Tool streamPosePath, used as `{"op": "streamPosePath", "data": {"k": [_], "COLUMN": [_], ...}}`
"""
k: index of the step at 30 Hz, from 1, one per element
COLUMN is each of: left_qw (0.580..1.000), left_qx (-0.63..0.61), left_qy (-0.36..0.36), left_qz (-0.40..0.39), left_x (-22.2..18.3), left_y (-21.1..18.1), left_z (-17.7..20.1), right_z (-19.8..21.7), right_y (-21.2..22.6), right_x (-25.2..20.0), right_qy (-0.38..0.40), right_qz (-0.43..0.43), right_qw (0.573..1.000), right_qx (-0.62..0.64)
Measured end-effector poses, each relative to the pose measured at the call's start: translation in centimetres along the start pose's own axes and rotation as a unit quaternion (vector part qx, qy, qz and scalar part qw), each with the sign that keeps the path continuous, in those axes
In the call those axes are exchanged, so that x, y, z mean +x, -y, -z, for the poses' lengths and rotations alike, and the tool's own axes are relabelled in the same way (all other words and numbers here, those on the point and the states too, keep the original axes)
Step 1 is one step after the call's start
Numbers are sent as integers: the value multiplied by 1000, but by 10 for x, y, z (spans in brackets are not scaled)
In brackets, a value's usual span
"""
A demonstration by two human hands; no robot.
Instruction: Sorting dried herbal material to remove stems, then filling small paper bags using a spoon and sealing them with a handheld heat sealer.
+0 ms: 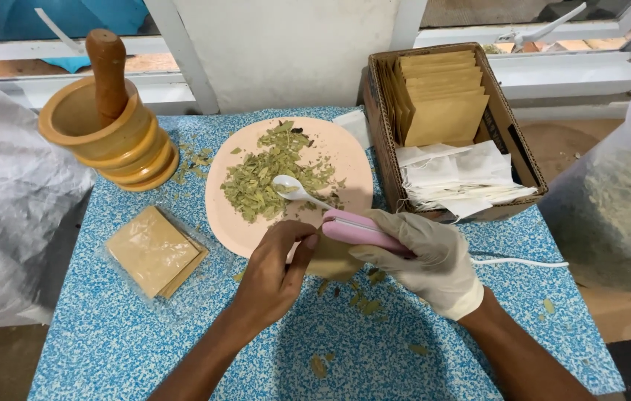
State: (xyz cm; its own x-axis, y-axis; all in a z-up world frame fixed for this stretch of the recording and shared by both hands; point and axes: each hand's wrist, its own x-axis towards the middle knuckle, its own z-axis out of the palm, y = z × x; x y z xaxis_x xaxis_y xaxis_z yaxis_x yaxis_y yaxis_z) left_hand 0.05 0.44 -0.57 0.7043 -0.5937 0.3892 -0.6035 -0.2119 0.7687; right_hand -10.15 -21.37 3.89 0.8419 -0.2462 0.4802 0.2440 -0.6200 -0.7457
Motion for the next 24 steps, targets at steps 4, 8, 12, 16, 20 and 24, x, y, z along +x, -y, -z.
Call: {"op": "streamPosePath", "data": {"k": [4, 8, 12, 16, 20, 24], "left_qw": [1000, 1000, 1000, 1000, 1000, 1000], "left_qx": [4, 1, 7, 5, 17, 11], "left_qy": [-1, 0, 0, -2, 3, 6], "left_qz": [0, 3, -2, -10, -18, -24], "left_x": [0, 0, -1, -1, -2, -1], "left_y": [0, 1, 1, 3, 7, 3], "left_z": [-1, -1, -1, -2, -4, -3], "right_z": [-3, -2, -2, 0, 3, 0], "right_y": [-11, -3, -2, 0, 0, 1], "right_x": [-5, -1, -4, 0, -1, -3], "right_qy": [-6, -1, -9, -9, -9, -8], "right_qz": [-14, -12, -5, 4, -15, -21], "right_qw": [1000, 1000, 1000, 1000, 1000, 1000], "right_qx": [14, 2, 14, 5, 11, 19]}}
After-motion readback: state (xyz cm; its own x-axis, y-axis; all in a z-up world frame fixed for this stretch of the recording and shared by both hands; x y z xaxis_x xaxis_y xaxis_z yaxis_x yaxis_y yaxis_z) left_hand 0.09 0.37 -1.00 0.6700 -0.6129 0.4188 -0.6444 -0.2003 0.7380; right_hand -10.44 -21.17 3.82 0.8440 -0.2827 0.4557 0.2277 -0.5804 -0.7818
